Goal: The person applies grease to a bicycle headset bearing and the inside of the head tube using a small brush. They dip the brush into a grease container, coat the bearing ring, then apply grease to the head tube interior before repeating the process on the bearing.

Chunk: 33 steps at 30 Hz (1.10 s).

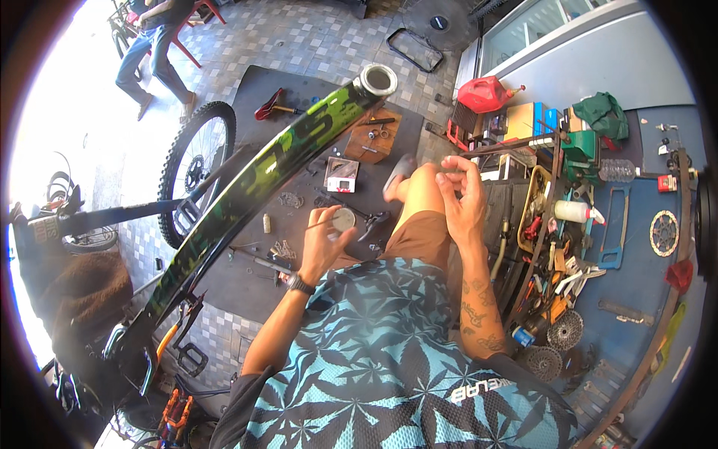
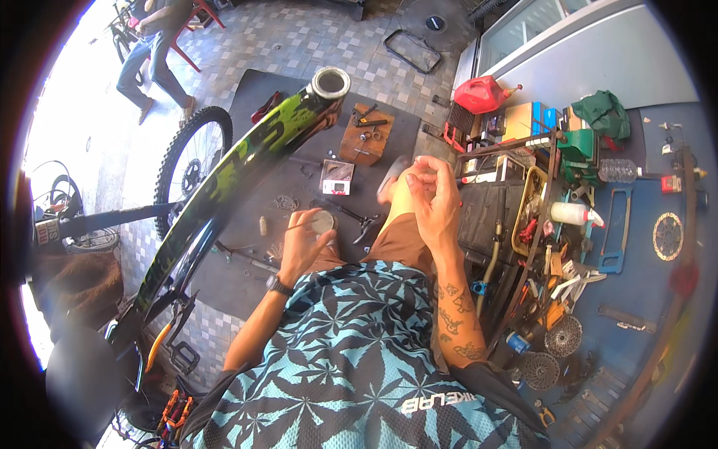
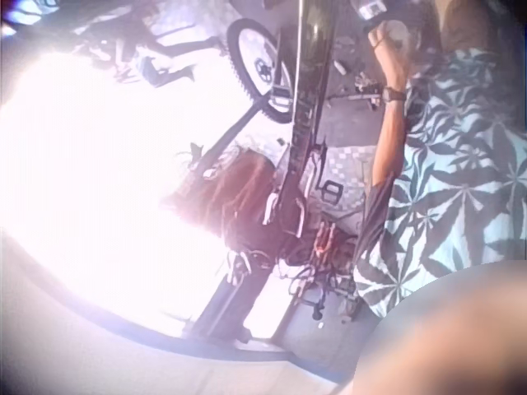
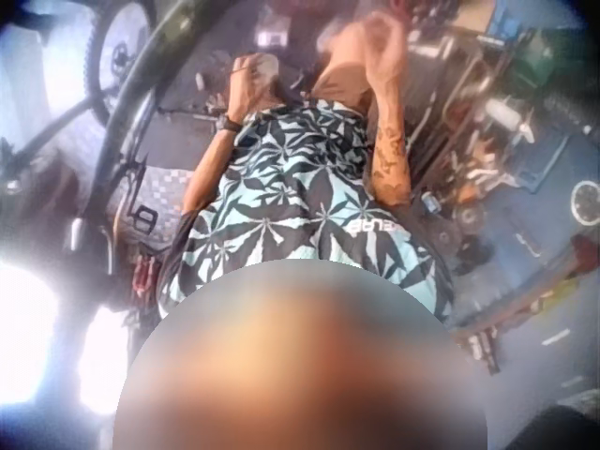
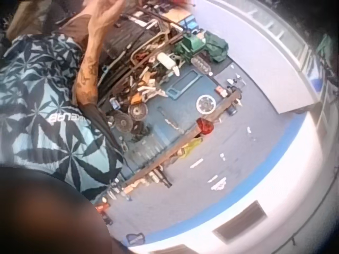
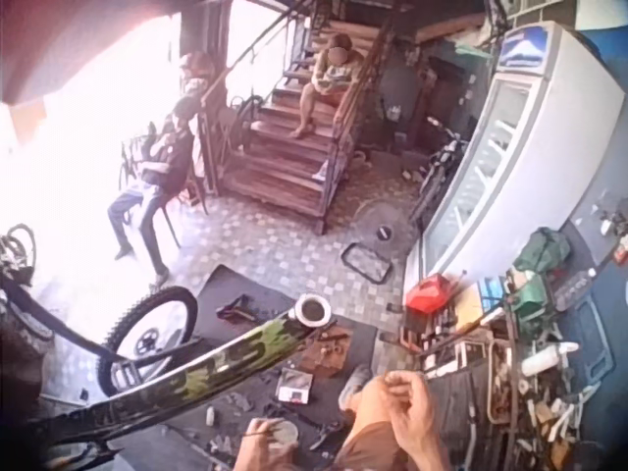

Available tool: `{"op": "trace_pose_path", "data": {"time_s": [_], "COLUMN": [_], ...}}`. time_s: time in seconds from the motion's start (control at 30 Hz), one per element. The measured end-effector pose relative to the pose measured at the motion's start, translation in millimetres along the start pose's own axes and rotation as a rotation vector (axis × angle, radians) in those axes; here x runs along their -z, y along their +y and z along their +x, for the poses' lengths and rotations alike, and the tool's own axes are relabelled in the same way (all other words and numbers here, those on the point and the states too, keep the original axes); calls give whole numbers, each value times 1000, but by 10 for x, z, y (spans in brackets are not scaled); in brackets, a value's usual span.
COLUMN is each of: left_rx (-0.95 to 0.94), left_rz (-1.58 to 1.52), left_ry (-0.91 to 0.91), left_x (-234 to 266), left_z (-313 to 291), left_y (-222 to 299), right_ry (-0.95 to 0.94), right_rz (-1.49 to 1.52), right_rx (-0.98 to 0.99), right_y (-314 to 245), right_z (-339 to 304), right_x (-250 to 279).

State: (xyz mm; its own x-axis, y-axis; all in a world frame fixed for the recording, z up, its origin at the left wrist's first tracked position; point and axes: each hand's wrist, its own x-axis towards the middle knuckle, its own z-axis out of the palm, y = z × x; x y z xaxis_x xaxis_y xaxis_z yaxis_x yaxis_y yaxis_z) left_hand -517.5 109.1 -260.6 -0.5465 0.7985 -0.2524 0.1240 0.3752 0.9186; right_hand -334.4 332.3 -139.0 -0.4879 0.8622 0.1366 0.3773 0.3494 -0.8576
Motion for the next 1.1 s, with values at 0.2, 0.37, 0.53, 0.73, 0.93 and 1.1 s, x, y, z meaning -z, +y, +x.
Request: {"op": "trace_pose_path", "data": {"time_s": [0.2, 0.37, 0.53, 0.73, 0.93, 1.1], "left_rx": [3, 110, 490, 779, 914, 965], "left_rz": [157, 243, 240, 155, 128, 79], "left_ry": [186, 380, 584, 702, 835, 780], "left_x": [-1018, -1848, -2447, -2832, -3030, -3187], "left_z": [1614, 2772, 3520, 4134, 4463, 4137], "left_y": [-1274, -1894, -2323, -2437, -2208, -2115], "right_ry": [-59, -107, -258, -311, -308, -438], "right_rz": [-30, 1, 140, -22, -181, -209], "right_rx": [80, 99, -87, -442, -501, -336], "right_y": [542, 1413, 2417, 3287, 3374, 3136], "right_z": [952, 2264, 3463, 3866, 4407, 5367], "right_x": [-129, -35, 583, 1909, 2546, 2089]}}
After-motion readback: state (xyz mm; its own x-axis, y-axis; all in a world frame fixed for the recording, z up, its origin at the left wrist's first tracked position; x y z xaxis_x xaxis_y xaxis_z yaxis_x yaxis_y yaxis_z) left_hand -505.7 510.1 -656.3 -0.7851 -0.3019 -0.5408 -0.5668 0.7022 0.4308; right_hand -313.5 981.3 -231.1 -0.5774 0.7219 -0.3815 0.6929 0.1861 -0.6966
